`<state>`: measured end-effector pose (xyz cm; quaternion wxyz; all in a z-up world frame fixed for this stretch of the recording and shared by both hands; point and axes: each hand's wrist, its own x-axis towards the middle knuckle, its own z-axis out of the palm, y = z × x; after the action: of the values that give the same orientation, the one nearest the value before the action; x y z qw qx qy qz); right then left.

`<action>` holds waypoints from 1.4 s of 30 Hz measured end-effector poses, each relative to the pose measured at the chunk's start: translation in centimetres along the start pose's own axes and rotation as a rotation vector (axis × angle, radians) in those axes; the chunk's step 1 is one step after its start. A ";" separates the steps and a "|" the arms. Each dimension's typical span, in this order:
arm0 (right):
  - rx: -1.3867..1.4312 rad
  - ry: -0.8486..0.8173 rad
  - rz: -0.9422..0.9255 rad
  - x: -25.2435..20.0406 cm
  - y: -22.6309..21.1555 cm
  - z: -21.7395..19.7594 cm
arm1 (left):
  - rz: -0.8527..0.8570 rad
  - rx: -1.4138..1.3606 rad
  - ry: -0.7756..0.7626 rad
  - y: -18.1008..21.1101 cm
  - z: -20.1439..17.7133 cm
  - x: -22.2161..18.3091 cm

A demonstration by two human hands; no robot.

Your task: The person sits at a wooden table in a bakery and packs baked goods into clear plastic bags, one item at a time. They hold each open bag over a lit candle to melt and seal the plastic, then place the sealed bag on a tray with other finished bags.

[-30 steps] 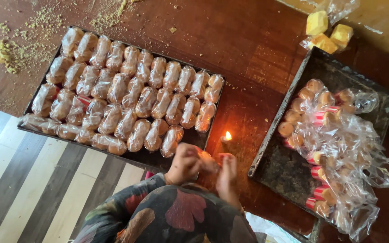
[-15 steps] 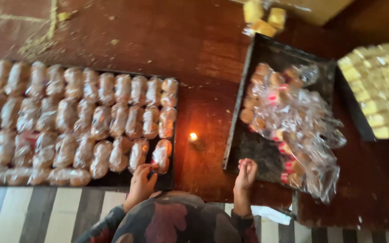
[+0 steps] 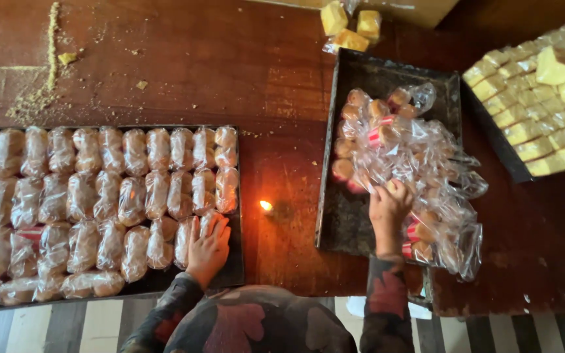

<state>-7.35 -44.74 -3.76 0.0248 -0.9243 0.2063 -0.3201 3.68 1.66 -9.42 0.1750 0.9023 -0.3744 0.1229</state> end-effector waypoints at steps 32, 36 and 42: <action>0.464 -0.781 -0.216 -5.2 -22.0 -14.1 | 0.856 -0.592 -0.190 5.3 -14.8 5.3; 0.616 -0.563 -0.390 -7.6 -19.1 -12.2 | 0.533 -0.548 -0.281 6.1 -15.7 5.0; 1.284 -0.816 0.194 -15.0 -15.5 -4.7 | 0.523 -0.455 -0.664 6.3 -7.0 1.4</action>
<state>-15.16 -24.23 -6.03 0.6589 -0.7514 0.0344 -0.0068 -0.55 -0.47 -1.14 0.2021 0.7073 -0.6417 -0.2169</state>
